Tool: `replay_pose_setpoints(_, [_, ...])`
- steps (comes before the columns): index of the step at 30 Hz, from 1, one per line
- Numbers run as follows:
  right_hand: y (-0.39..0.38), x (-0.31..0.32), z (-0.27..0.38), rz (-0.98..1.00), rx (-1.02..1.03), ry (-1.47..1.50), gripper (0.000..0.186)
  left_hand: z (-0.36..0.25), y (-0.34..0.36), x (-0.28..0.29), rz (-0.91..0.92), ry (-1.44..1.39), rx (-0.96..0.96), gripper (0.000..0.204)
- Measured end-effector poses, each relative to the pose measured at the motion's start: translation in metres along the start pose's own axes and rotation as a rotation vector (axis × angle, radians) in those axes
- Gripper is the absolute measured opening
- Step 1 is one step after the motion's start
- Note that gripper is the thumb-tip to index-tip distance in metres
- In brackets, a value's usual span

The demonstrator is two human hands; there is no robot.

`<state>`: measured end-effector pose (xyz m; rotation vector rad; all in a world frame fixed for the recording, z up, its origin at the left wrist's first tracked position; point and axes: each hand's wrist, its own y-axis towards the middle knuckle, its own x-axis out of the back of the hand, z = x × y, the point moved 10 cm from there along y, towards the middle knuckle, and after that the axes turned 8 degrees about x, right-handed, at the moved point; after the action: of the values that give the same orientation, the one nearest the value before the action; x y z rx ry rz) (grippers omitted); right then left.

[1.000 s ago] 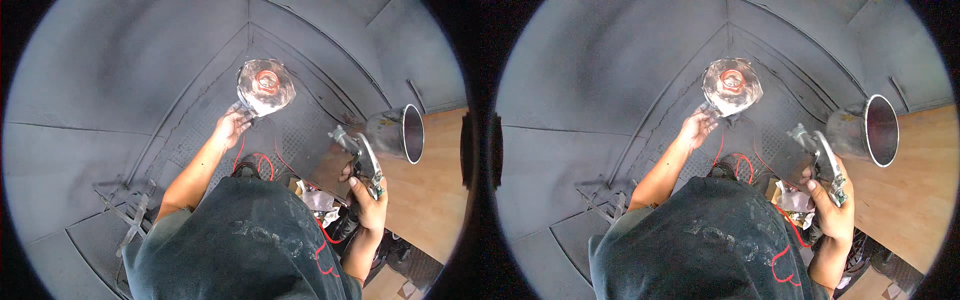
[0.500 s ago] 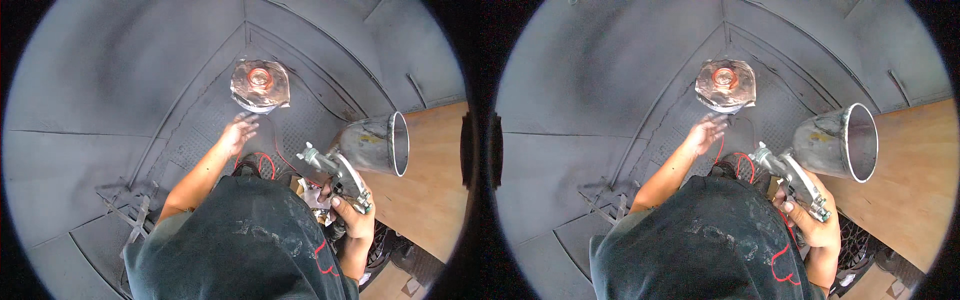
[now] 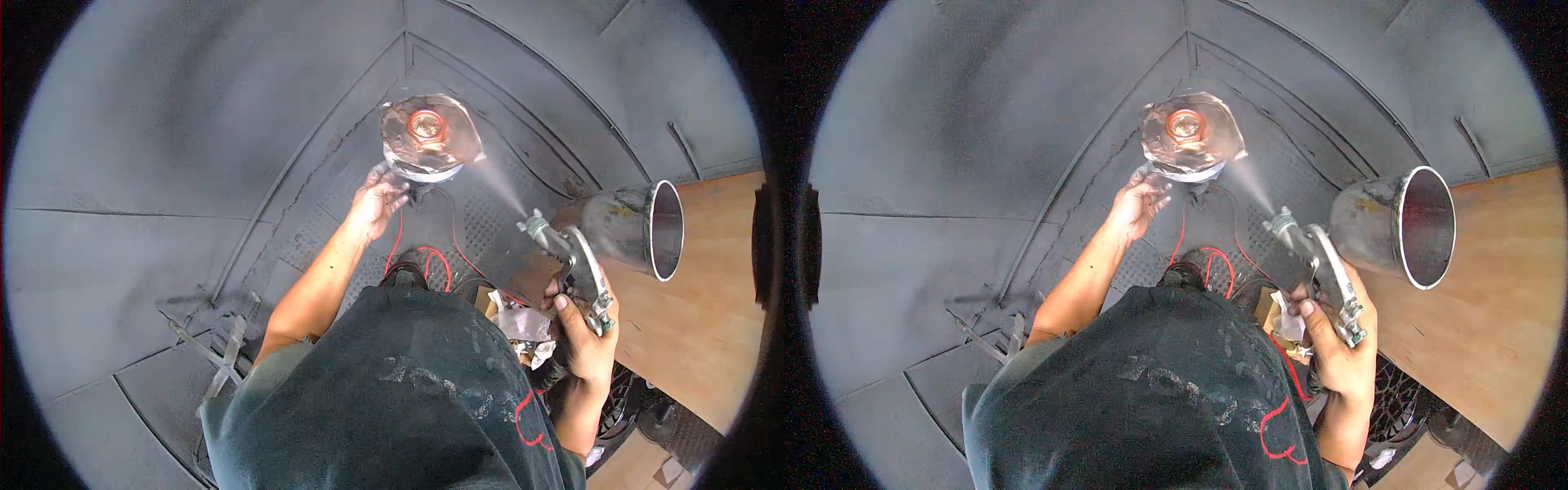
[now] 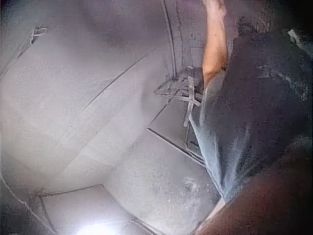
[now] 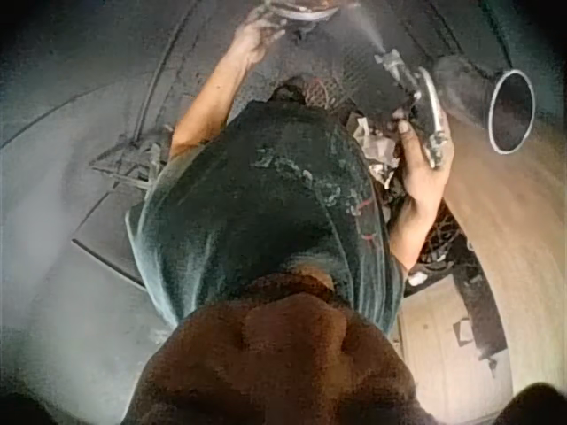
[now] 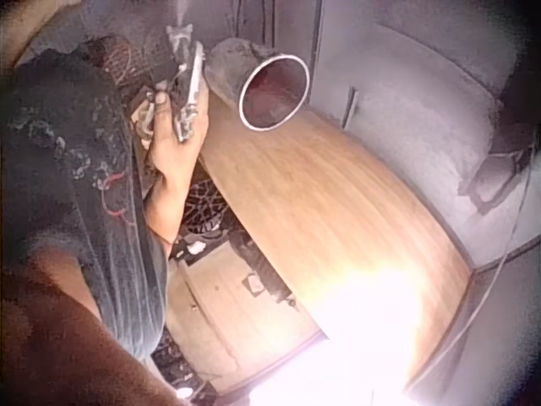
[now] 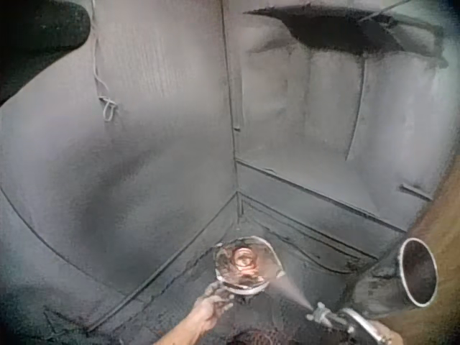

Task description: Mixing red paint and spray painting small circular car parts inside a paint booth.

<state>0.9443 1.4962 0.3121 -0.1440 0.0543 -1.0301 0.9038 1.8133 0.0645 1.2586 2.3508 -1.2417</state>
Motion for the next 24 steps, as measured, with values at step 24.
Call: replay_pose_setpoints(24, [0.002, 0.0, -0.01, 0.048, -0.016, 0.013, 0.05, -0.014, 0.011, 0.009, 0.01, 0.019, -0.021, 0.044])
